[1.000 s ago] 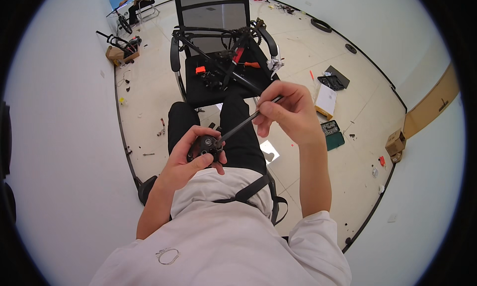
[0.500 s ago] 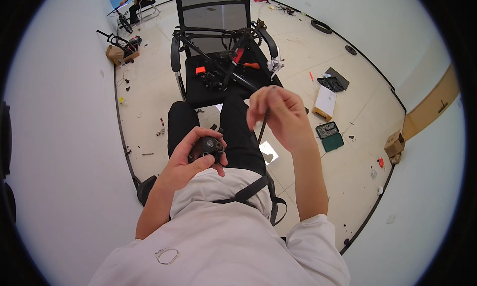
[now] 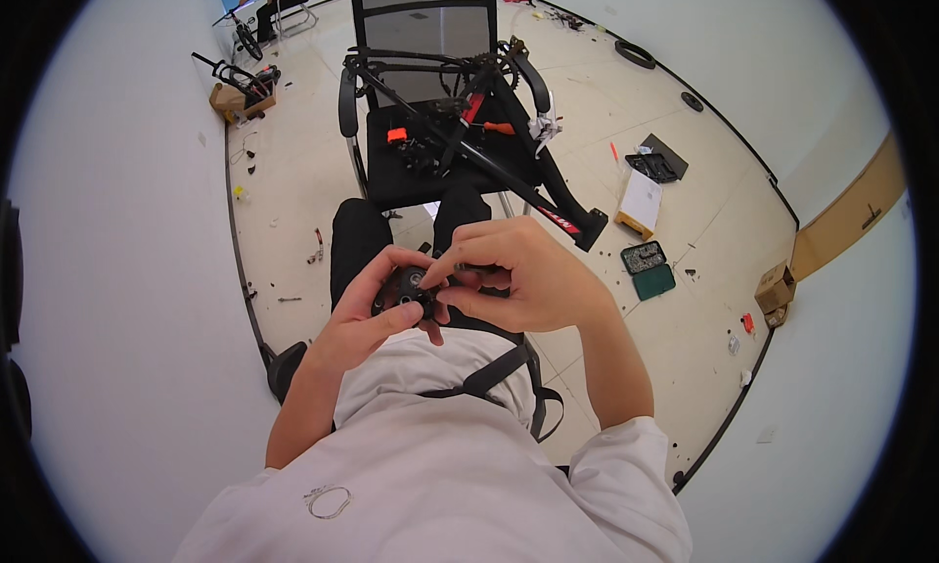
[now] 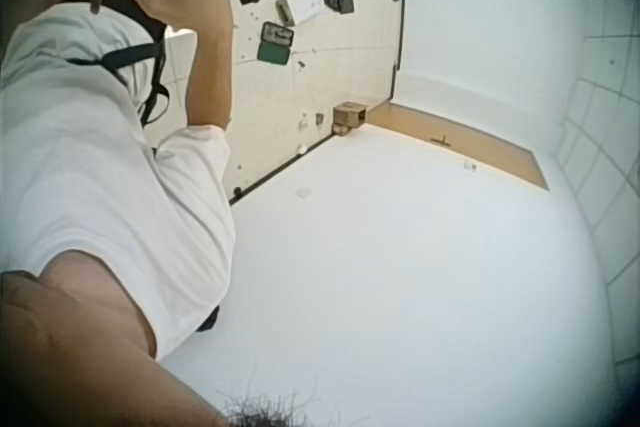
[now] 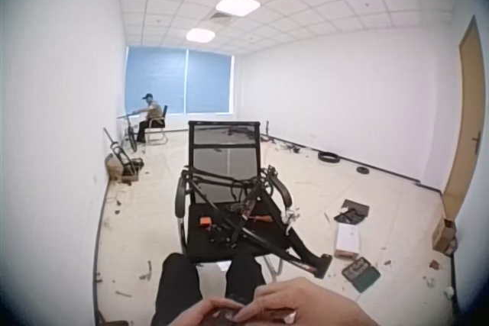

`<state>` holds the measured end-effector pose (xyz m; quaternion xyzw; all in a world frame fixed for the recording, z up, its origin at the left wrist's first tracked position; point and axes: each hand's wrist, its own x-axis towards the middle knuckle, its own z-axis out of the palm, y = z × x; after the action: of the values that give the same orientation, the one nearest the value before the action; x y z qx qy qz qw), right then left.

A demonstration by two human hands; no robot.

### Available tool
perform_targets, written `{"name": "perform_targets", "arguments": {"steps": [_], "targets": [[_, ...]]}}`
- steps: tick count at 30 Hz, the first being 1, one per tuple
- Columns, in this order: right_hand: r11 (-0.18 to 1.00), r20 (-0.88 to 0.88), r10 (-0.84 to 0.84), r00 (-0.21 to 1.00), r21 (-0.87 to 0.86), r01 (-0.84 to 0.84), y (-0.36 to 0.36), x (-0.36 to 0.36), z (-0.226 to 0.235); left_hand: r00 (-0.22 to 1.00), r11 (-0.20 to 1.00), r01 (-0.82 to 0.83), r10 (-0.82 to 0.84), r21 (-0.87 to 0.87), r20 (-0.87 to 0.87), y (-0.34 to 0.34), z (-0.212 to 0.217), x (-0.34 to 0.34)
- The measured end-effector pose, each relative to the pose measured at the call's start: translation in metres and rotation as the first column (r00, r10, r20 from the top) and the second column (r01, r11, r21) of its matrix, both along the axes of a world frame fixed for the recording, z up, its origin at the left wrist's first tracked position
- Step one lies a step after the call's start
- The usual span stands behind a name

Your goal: The person sits on the floor and assembles a bicycle derailleur using an Allen key. They insert and tighten screws, adjust small components, and repeatedly check the assembly while holding the derailleur in their hands.

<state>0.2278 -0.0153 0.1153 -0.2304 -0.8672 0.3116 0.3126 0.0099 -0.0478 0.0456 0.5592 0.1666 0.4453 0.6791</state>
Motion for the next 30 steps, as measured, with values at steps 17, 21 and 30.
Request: {"name": "perform_targets", "arguments": {"steps": [17,21,30], "targets": [[0.814,0.258,-0.328,0.909,0.565,0.133,-0.023,-0.017,-0.017,0.994,0.995,-0.102,0.101,-0.012,-0.038,0.000,-0.006,0.002],[0.716,0.146,-0.393,0.908,0.669,0.202,-0.016,-0.022,-0.032,0.989,0.990,-0.127,0.131,-0.061,0.066,-0.001,-0.010,0.002],[0.630,-0.139,-0.429,0.892,0.661,0.406,-0.009,-0.034,-0.046,0.912,0.944,-0.311,0.329,-0.111,0.245,-0.012,-0.001,0.021]]}}
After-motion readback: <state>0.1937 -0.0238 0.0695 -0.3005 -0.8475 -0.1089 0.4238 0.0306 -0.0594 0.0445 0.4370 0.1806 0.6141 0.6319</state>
